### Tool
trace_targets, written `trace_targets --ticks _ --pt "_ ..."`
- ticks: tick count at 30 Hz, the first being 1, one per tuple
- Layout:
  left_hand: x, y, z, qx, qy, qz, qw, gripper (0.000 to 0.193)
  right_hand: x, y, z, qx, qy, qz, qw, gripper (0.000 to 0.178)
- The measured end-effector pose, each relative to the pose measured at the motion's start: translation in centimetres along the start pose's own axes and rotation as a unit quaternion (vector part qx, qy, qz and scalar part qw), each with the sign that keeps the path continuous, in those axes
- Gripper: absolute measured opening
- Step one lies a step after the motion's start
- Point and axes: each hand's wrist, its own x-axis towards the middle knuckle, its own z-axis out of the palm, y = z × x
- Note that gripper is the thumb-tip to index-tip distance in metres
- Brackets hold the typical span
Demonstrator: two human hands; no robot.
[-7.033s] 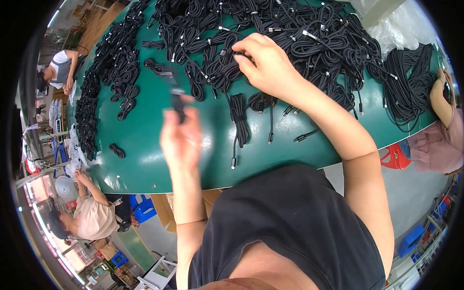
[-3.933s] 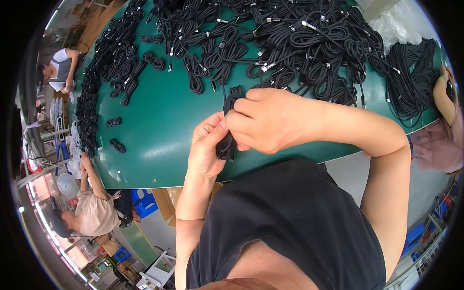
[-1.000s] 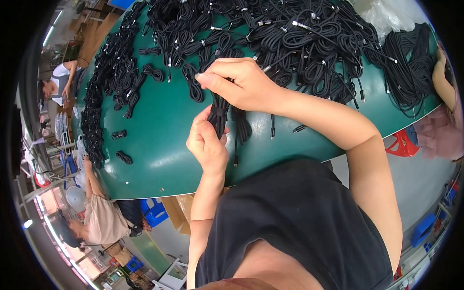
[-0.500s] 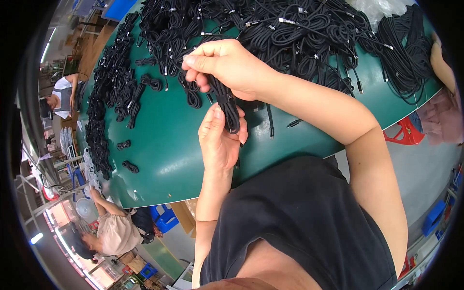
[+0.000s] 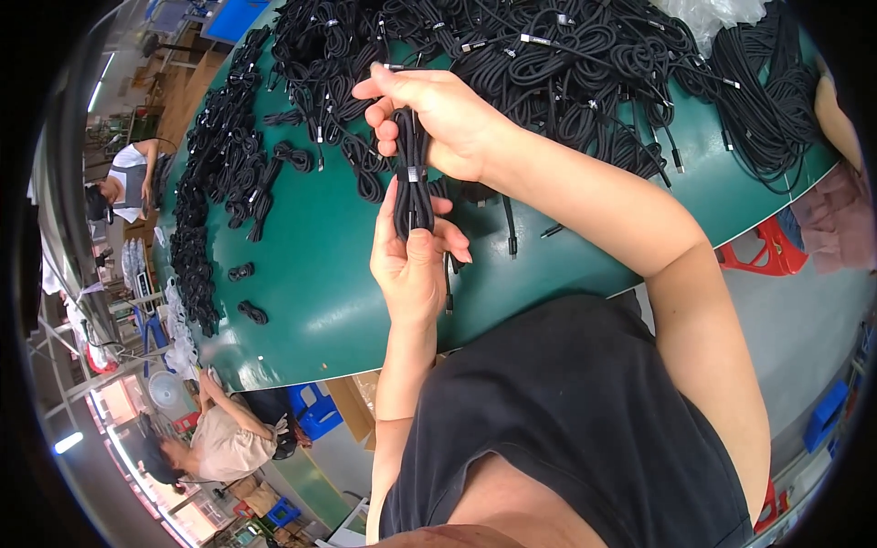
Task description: Bundling and securing black USB cables with ties at a factory workbench.
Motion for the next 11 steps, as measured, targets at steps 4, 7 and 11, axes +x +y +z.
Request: trace_targets --ticks 4,7,11 --pt "-0.9 -0.2 0.1 -0.004 0.009 -0.003 1.0 0.051 -0.6 0.9 -0.2 0.019 -0.054 -0.033 0.998 0.03" --pt "-1.2 -0.1 0.4 -0.065 0.017 -0.02 0.998 0.05 -0.8 1.5 -0.7 0.023 -0.053 -0.038 0.998 0.032" --pt "-2.4 0.1 1.0 -0.135 0.013 -0.011 0.991 0.054 -1.0 1.6 -1.4 0.071 -0.12 -0.001 0.99 0.034"
